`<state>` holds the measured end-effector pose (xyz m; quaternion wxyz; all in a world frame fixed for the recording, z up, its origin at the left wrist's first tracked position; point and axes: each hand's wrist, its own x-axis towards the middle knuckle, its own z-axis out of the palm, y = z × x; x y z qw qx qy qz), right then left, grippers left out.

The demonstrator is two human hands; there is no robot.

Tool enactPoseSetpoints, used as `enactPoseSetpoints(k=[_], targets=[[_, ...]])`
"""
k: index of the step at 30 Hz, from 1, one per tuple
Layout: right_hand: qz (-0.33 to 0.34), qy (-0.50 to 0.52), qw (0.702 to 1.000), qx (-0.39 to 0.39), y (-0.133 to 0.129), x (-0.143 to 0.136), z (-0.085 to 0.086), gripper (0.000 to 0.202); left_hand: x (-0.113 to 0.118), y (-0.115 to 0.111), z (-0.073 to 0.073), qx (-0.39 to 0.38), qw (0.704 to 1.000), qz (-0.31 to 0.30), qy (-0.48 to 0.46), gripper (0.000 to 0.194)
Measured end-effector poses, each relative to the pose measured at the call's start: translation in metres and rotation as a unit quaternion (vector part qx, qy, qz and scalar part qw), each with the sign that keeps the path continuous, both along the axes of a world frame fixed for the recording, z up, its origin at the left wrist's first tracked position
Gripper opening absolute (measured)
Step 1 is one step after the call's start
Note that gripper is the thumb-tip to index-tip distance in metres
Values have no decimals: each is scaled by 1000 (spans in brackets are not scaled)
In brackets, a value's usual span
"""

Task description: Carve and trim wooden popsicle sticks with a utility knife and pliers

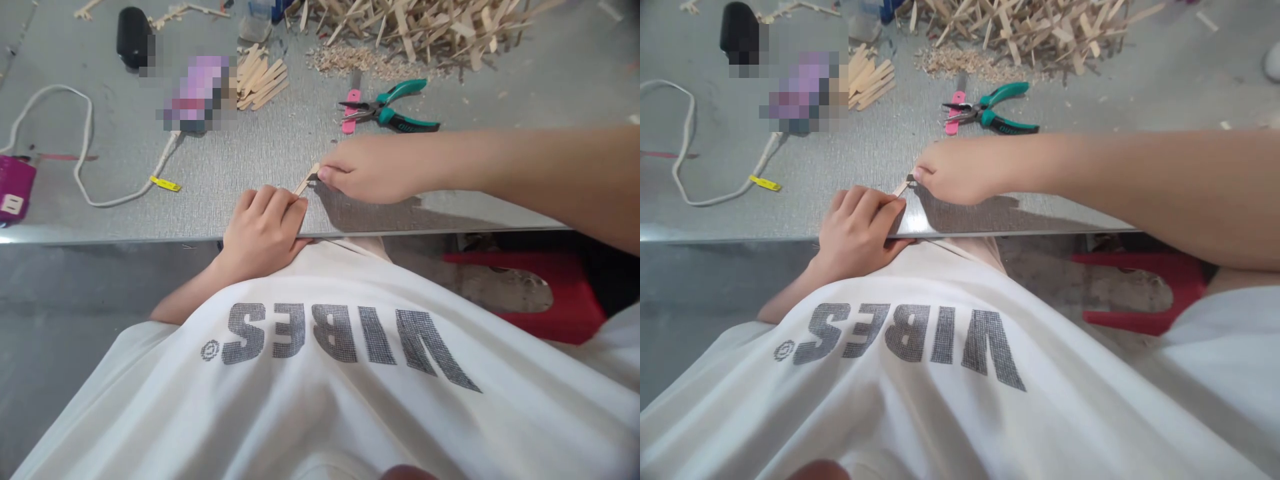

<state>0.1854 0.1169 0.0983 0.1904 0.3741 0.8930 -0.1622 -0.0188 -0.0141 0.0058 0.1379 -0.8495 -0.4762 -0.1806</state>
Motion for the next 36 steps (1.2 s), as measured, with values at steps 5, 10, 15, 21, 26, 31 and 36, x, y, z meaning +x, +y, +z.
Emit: enactPoseSetpoints(k=[5, 10, 15, 21, 26, 31, 36], targets=[[-9, -14, 1000, 5, -4, -4, 1, 46, 2, 4, -9, 112, 993, -34, -4, 45], [-6, -35, 999, 8, -5, -8, 6, 45, 4, 2, -11, 123, 990, -63, -21, 34], [-10, -22, 1000, -10, -6, -7, 9, 40, 1, 1, -10, 88, 993, -67, -44, 45], [-13, 34, 999, -18, -4, -5, 7, 38, 2, 3, -8, 127, 987, -97, -32, 34], [-24, 36, 998, -34, -1, 1, 8, 42, 5, 3, -9, 112, 989, -92, -32, 29], [-48, -11, 998, -41, -8, 4, 13, 44, 9, 3, -10, 152, 983, -94, -28, 30], [-55, -33, 997, -31, -12, 3, 13, 42, 12, 4, -14, 148, 985, -80, -35, 29]])
